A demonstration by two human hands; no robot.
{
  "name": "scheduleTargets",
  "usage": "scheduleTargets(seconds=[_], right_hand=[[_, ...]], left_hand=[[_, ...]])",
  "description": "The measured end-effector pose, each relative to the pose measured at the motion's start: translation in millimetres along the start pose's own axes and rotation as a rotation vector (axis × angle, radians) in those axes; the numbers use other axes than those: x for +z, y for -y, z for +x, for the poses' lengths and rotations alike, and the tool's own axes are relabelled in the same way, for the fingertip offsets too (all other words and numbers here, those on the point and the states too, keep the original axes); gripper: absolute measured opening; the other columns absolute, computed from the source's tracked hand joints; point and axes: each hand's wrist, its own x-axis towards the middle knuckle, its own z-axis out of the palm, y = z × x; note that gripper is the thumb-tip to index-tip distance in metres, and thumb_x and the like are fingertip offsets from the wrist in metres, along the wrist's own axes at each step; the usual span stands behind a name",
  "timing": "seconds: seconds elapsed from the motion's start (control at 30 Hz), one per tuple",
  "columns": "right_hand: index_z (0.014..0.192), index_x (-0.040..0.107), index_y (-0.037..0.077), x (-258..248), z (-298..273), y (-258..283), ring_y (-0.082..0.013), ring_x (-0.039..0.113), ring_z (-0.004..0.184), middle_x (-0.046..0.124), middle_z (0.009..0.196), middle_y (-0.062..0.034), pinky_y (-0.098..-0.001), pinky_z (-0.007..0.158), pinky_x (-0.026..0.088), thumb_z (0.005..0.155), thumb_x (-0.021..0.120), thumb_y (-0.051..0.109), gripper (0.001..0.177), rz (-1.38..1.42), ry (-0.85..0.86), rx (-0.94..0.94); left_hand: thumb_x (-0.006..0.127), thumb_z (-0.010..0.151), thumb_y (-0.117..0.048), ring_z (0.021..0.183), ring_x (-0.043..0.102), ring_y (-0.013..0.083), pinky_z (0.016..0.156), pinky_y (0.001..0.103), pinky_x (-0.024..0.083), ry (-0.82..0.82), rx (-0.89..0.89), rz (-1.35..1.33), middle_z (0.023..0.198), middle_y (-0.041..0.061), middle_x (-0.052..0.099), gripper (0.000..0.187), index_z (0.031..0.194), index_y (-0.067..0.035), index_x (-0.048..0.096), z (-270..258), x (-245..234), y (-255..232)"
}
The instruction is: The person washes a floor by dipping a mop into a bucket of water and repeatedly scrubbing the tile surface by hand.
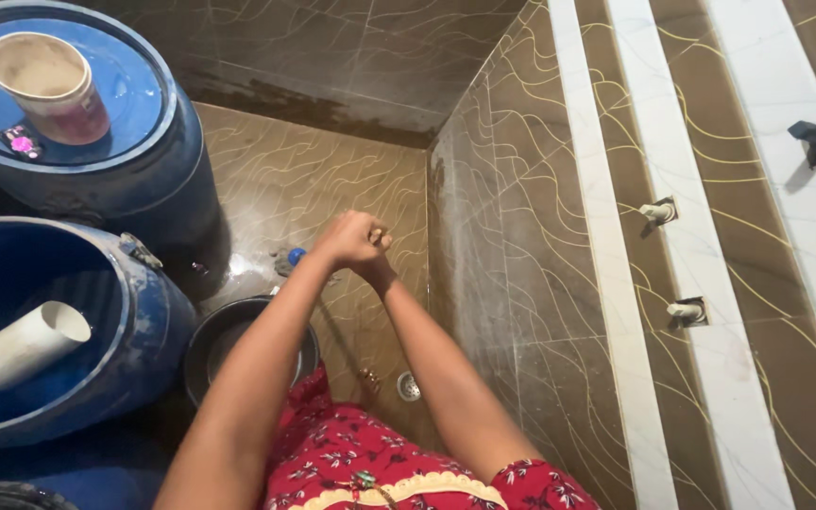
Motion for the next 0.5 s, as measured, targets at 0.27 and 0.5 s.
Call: scheduleTargets(seconds=[0.27,0.5], right_hand=[[0.127,0.063,0.002,-1.5,-4.2,7.6,-0.0240,0.061,0.123,0.064,0.129,-0.0119,-0.0397,0.105,0.050,0.088,0.076,0.008,0.042,-0.780,-0.041,-0.267],[0.119,0.067,0.002,-8.9,-14.6,32.1,-0.0281,0.066,0.115,0.070,0.119,-0.0142,-0.0405,0.098,0.054,0.088,0.075,0.011,0.033,-0.820,-0.047,-0.254]], left_hand=[[0.073,0.074,-0.033,0.065,0.066,0.0364,0.061,0.046,0.050,0.093,0.165,-0.085,0.070,0.020,0.066,0.027,0.075,-0.006,0.072,3.6,0.2,20.7],[0.072,0.074,-0.030,0.054,0.056,0.0306,0.056,0.044,0.047,0.097,0.169,-0.181,0.062,0.021,0.057,0.028,0.070,-0.003,0.066,8.6,12.0,18.1]])
